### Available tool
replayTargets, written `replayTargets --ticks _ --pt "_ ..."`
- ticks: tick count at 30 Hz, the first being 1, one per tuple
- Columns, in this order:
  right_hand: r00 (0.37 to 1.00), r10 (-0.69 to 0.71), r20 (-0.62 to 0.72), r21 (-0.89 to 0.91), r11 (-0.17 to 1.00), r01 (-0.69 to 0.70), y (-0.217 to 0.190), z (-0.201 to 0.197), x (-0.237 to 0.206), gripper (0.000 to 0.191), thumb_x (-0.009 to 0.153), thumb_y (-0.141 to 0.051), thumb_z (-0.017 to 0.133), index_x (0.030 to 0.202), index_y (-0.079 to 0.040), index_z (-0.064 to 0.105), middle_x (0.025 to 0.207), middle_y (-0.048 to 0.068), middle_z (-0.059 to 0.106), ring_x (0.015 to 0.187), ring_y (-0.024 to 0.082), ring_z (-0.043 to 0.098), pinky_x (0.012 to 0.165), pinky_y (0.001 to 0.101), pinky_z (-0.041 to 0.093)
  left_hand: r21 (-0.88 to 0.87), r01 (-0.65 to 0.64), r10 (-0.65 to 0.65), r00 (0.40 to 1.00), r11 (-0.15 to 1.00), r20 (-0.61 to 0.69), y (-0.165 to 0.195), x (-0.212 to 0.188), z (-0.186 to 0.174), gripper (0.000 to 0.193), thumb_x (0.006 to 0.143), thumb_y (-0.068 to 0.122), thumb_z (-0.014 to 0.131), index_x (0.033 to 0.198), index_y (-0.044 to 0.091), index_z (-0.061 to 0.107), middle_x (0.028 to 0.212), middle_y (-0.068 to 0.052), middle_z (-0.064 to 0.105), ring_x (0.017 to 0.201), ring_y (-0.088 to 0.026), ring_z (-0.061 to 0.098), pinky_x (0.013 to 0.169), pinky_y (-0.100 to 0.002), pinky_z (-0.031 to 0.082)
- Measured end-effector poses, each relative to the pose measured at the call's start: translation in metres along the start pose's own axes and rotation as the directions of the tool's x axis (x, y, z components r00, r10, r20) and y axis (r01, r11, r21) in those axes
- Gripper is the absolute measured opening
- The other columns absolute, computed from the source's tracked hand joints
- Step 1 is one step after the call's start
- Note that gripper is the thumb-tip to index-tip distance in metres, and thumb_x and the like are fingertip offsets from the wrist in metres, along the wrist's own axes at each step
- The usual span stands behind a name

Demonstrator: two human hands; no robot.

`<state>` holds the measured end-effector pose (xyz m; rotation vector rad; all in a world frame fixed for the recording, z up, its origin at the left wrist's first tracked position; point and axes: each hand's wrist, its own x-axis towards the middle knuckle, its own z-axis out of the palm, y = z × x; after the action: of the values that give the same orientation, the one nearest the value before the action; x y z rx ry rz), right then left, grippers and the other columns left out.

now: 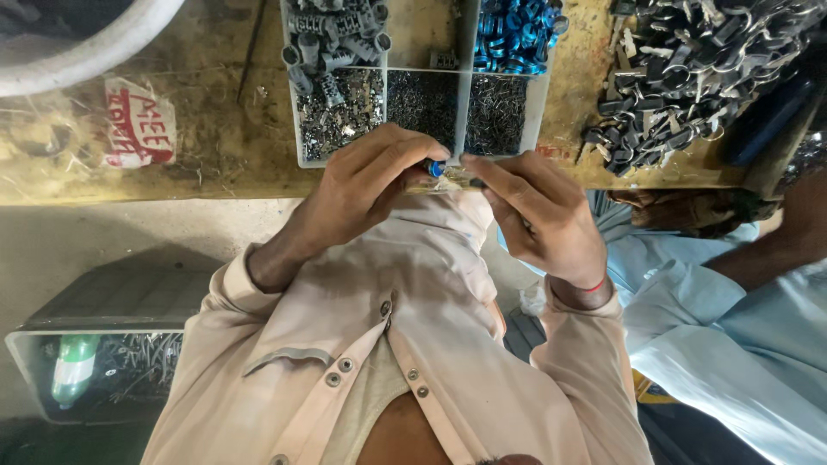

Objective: The person repeatedly assembles small lock cylinders by hand. They pick a metal cylinder body, insert a pin or spring, and then insert a blue plastic cap, then place the assembled unit into a compartment. The process is repeated continuously.

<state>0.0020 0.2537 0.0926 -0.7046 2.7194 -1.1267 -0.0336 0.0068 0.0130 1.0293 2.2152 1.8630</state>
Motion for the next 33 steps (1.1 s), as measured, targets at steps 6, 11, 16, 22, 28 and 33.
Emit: replayTargets --ticks 6,11,16,22,28,33 --pt "0.984 -0.085 0.157 -0.141 0.984 0.107 -0.018 -0.013 0.014 0.057 0.084 0.015 0.065 0.141 0.008 0.057 0.107 0.017 0.063 0.09 0.031 0.06 0.08 0.041 0.051 0.263 -0.192 0.179 0.981 0.945 0.071 -0.004 -0.003 -0.002 0.043 0.098 0.011 0.076 0.134 -0.004 0.057 0.118 -0.014 0.064 0.111 -0.03 0.068 0.091 -0.041 0.061" --pt "0.984 -0.092 0.153 -0.111 0.988 0.11 -0.013 0.004 0.015 0.064 0.09 0.017 0.064 0.151 0.013 0.044 0.107 0.017 0.063 0.087 0.031 0.058 0.08 0.0407 0.05 0.221 -0.134 0.108 0.986 0.966 0.125 -0.002 -0.008 -0.005 0.037 0.101 0.008 0.074 0.133 -0.002 0.059 0.117 -0.013 0.067 0.107 -0.026 0.068 0.09 -0.04 0.062" --pt "0.99 0.137 0.015 -0.025 0.99 -0.137 0.001 0.019 -0.011 0.063 0.099 0.011 0.063 0.157 0.005 0.039 0.121 0.021 0.065 0.101 0.034 0.066 0.092 0.0405 0.054 0.054 -0.103 0.103 0.995 0.993 0.003 -0.01 -0.002 0.011 0.044 0.099 0.008 0.077 0.137 0.001 0.057 0.119 -0.013 0.07 0.107 -0.025 0.072 0.094 -0.036 0.064" --pt "0.843 0.106 -0.528 -0.661 0.572 -0.486 0.067 0.029 -0.008 0.035 0.102 0.0 0.055 0.137 0.003 0.052 0.129 0.024 0.063 0.111 0.041 0.06 0.092 0.0477 0.05 -0.025 0.138 -0.139 0.956 0.99 -0.257 -0.023 -0.007 0.009 0.03 0.107 0.002 0.073 0.135 0.003 0.062 0.114 -0.01 0.071 0.095 -0.017 0.076 0.074 -0.028 0.064" --pt "0.88 0.188 -0.436 -0.44 0.809 -0.39 0.063 0.023 0.003 0.024 0.102 0.005 0.065 0.125 0.0 0.069 0.129 0.016 0.067 0.117 0.028 0.062 0.089 0.0405 0.053 0.694 0.328 -0.294 0.94 0.641 -0.172 -0.013 -0.031 -0.015 0.019 0.096 0.019 0.075 0.108 0.006 0.07 0.108 -0.008 0.061 0.074 -0.018 0.066 0.051 -0.03 0.053" --pt "0.987 0.161 0.009 -0.152 0.976 -0.158 0.023 0.039 0.044 0.015 0.099 -0.009 0.079 0.113 -0.007 0.073 0.103 0.008 0.068 0.086 0.023 0.066 0.073 0.0374 0.053 0.684 0.398 -0.433 0.892 0.611 -0.131 -0.012 -0.02 -0.012 0.004 0.101 0.005 0.069 0.099 0.004 0.067 0.11 -0.007 0.061 0.063 -0.016 0.064 0.045 -0.032 0.05"
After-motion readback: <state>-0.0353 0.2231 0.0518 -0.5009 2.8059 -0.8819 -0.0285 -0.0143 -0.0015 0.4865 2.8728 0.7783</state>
